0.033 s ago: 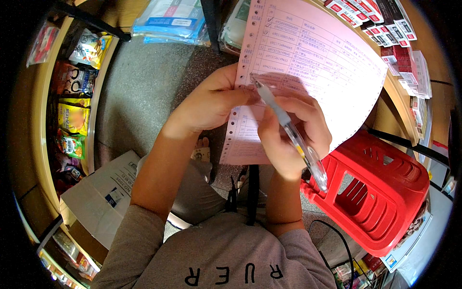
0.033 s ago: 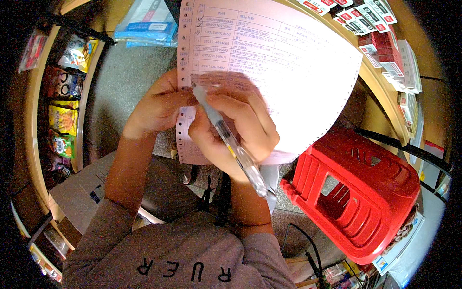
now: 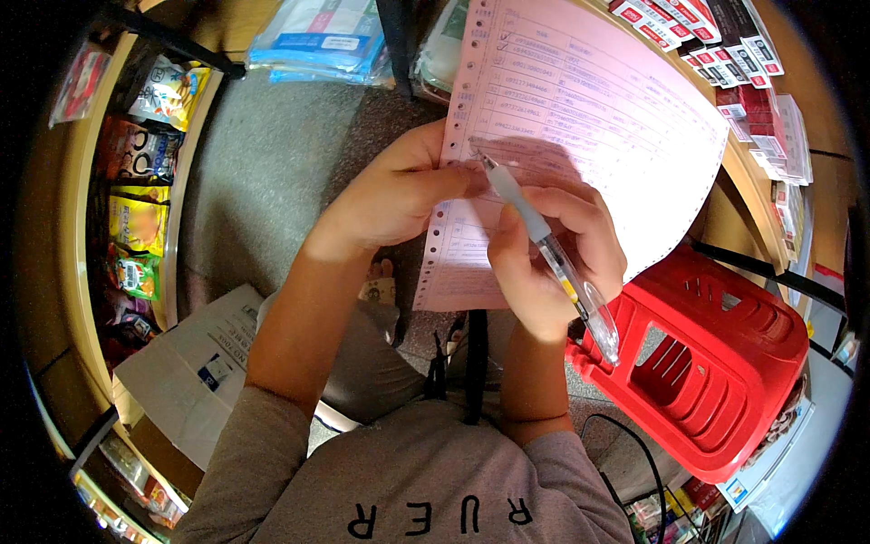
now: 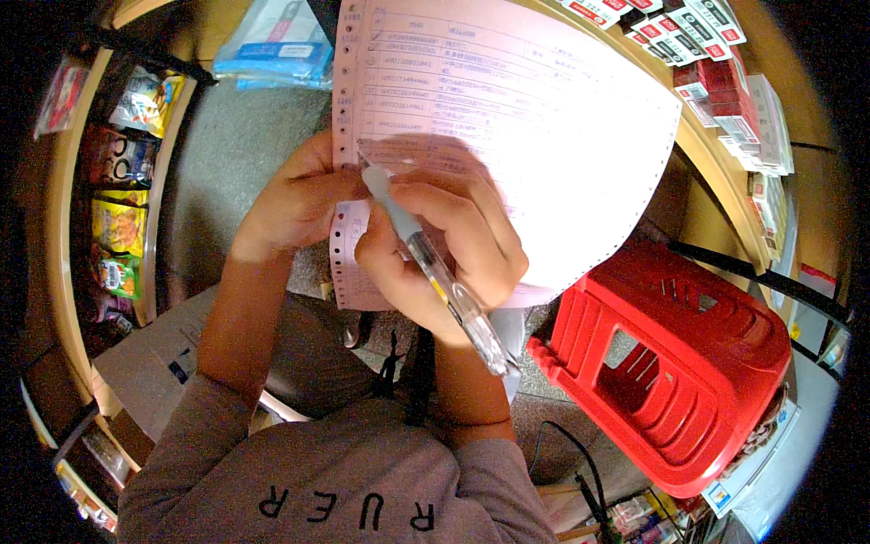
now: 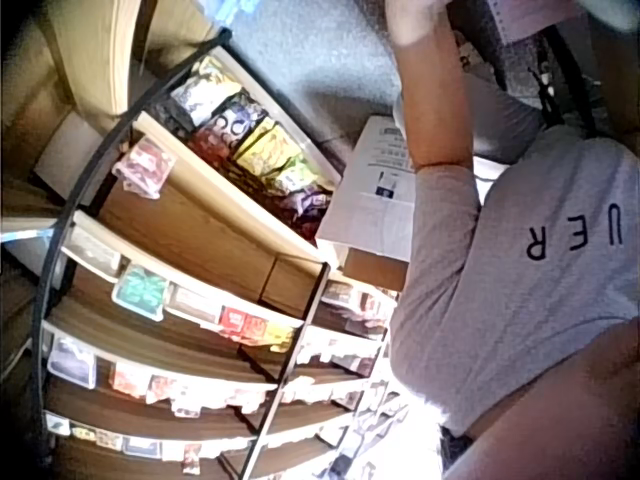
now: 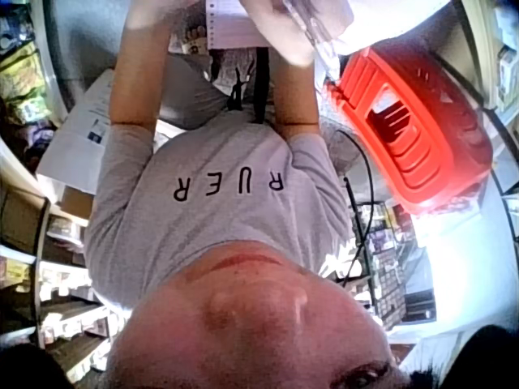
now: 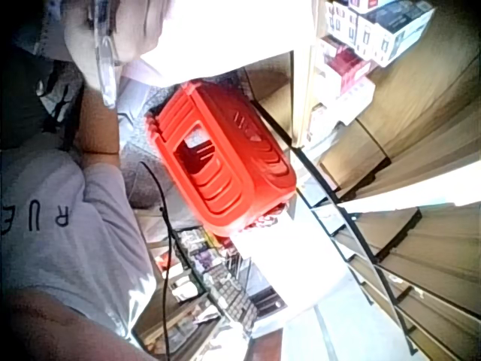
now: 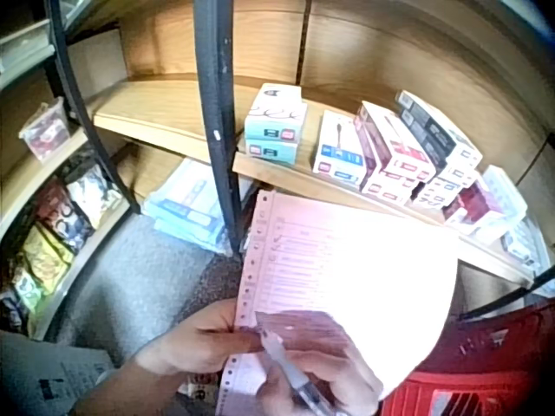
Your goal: The person holds a pink paper and a pen, checking off items on the list while looking at and handling boxes of pens on a shelf.
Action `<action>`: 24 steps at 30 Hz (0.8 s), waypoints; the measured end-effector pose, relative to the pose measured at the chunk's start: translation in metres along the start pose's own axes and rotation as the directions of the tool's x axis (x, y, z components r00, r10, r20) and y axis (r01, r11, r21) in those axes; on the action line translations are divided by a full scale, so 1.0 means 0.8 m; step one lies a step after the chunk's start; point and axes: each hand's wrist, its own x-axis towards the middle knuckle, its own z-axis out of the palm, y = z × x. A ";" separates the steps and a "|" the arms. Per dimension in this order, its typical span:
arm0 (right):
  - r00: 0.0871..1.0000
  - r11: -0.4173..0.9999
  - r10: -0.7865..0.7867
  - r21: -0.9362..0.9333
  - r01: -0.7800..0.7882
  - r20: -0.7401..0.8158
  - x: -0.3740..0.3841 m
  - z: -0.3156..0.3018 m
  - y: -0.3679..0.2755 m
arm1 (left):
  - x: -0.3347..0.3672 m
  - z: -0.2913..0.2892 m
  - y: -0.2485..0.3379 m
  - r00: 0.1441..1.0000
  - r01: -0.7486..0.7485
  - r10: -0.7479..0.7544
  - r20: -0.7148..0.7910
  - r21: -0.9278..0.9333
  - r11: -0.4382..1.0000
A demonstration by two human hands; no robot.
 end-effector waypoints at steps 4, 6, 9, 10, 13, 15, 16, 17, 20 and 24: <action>0.999 0.999 0.029 0.026 -0.030 0.027 0.000 -0.004 0.001 | 0.000 -0.003 0.003 0.999 0.009 -0.007 0.035 -0.055 0.998; 0.999 0.999 -0.044 0.003 0.044 0.012 0.001 -0.007 0.003 | 0.002 -0.005 0.003 0.999 0.032 -0.031 0.034 -0.034 0.999; 1.000 0.997 -0.019 -0.073 0.020 0.011 -0.002 -0.016 0.000 | 0.002 -0.010 0.003 0.997 0.058 -0.057 0.049 -0.014 0.998; 1.000 0.995 -0.003 -0.097 0.004 0.012 -0.002 -0.019 0.003 | 0.002 -0.009 0.002 0.997 0.057 -0.056 0.053 -0.016 0.998; 0.946 0.980 -0.178 -0.133 0.146 -0.272 0.000 -0.043 0.021 | -0.002 -0.003 0.006 0.999 0.035 -0.035 0.003 -0.101 0.994; 0.899 0.943 -0.168 -0.333 0.026 -0.405 0.008 -0.064 0.020 | -0.002 -0.007 0.005 0.999 0.041 -0.040 0.016 -0.067 0.997; 0.870 0.941 -0.133 -0.337 -0.040 -0.475 0.012 -0.072 0.022 | -0.001 -0.008 0.003 0.999 0.039 -0.038 0.019 -0.069 0.997; 0.835 0.939 -0.097 -0.328 -0.104 -0.541 0.018 -0.080 0.023 | -0.001 -0.009 0.002 0.999 0.034 -0.033 0.016 -0.066 0.997; 0.851 0.870 -0.053 -0.443 -0.217 -0.522 0.025 -0.125 0.039 | -0.001 -0.007 0.003 0.999 0.024 -0.022 0.034 -0.064 0.998; 0.799 0.860 0.508 0.236 -0.452 -0.322 0.018 -0.155 0.053 | -0.004 -0.001 0.010 1.000 0.014 -0.014 -0.007 -0.048 0.999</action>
